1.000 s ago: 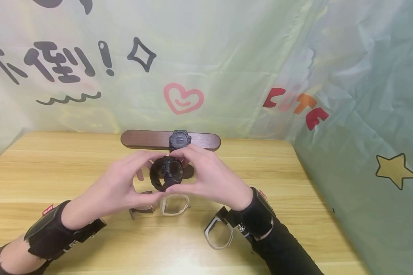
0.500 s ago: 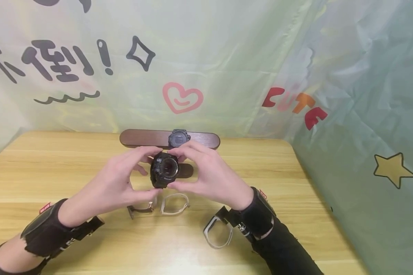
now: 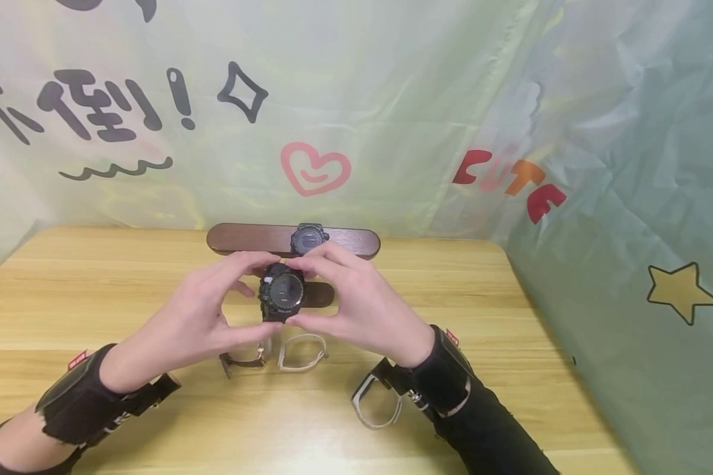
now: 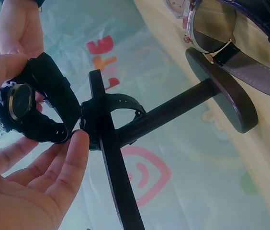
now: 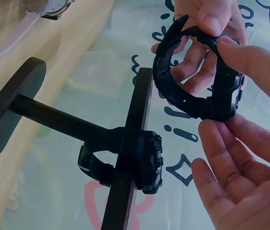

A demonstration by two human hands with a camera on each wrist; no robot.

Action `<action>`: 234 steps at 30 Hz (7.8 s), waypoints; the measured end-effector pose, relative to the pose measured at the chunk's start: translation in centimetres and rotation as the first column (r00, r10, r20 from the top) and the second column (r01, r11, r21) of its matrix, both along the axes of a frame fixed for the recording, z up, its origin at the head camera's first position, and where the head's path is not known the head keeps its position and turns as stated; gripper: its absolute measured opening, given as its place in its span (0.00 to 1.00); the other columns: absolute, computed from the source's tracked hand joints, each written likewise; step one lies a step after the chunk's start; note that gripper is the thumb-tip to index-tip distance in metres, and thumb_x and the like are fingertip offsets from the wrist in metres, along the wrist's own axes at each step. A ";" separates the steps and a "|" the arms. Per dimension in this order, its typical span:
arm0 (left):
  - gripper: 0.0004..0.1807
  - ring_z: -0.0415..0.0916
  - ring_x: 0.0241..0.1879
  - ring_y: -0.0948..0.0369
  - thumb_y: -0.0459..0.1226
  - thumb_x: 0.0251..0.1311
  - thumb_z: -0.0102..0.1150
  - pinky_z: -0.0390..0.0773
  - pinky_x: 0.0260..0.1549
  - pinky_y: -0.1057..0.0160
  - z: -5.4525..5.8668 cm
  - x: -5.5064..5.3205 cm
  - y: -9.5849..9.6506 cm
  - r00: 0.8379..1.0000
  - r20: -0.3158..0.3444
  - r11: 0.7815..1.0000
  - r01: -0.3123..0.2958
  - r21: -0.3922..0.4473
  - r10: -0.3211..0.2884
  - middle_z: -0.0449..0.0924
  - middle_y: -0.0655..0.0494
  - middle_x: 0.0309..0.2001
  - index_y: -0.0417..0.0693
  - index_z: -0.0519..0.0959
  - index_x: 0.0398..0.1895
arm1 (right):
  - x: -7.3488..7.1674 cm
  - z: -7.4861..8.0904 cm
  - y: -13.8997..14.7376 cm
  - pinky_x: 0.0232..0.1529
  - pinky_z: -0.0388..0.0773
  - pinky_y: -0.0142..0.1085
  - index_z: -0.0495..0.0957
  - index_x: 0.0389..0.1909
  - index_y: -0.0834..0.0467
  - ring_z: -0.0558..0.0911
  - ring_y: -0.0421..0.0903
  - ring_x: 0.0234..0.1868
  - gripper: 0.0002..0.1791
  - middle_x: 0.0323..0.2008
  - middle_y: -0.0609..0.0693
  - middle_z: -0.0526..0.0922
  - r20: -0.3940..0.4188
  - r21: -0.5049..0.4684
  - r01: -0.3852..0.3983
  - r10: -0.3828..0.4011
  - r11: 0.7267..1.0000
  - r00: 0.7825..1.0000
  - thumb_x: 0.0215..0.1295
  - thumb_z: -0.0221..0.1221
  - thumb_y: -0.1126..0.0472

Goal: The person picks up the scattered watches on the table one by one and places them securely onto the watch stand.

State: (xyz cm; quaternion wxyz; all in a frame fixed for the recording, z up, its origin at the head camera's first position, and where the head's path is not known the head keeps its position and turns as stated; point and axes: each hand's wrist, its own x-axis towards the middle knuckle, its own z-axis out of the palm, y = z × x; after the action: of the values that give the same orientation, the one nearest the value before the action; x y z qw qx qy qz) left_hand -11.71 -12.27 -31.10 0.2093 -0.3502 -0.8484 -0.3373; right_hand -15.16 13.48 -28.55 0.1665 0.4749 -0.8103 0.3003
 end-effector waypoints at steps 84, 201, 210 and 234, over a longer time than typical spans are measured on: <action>0.12 0.88 0.46 0.57 0.27 0.78 0.54 0.91 0.51 0.55 0.7 -1.6 -3.1 0.823 0.407 0.838 0.143 0.527 -0.396 0.78 0.50 0.56 0.39 0.77 0.60 | -0.2 -0.5 0.4 0.40 0.83 0.31 0.86 0.34 0.53 0.84 0.36 0.37 0.10 0.35 0.42 0.89 0.123 -0.109 -0.240 0.253 0.965 0.960 0.62 0.75 0.70; 0.41 0.85 0.56 0.51 0.29 0.40 0.88 0.86 0.51 0.58 3.3 -4.1 -11.2 0.955 -0.043 0.946 -0.296 -0.134 0.293 0.87 0.50 0.57 0.46 0.80 0.63 | -6.1 0.0 6.4 0.58 0.84 0.55 0.84 0.65 0.54 0.85 0.54 0.57 0.25 0.58 0.53 0.84 0.248 0.135 0.391 -0.413 0.910 0.876 0.68 0.74 0.56; 0.39 0.86 0.54 0.48 0.29 0.43 0.86 0.86 0.53 0.45 2.7 -4.5 -10.5 0.950 0.036 0.944 -0.302 -0.130 0.309 0.86 0.47 0.58 0.44 0.79 0.63 | -6.2 -0.1 6.5 0.63 0.84 0.55 0.84 0.65 0.56 0.86 0.57 0.57 0.25 0.58 0.55 0.84 0.263 0.117 0.383 -0.401 0.916 0.878 0.68 0.74 0.58; 0.39 0.85 0.55 0.45 0.32 0.43 0.88 0.84 0.56 0.40 1.5 -5.6 -9.4 0.970 0.040 0.966 -0.232 -0.116 0.238 0.88 0.46 0.57 0.44 0.80 0.62 | -6.4 -0.5 6.3 0.65 0.83 0.53 0.83 0.66 0.56 0.86 0.56 0.59 0.26 0.61 0.55 0.83 0.256 0.123 0.382 -0.401 0.916 0.879 0.68 0.74 0.58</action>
State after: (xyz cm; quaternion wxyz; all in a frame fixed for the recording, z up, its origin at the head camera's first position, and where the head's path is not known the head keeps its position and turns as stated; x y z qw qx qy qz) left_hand -17.27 -21.67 -29.64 0.2052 -0.2489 -0.9067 -0.2719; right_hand -21.58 19.79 -29.08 0.0927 0.2602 -0.9146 0.2955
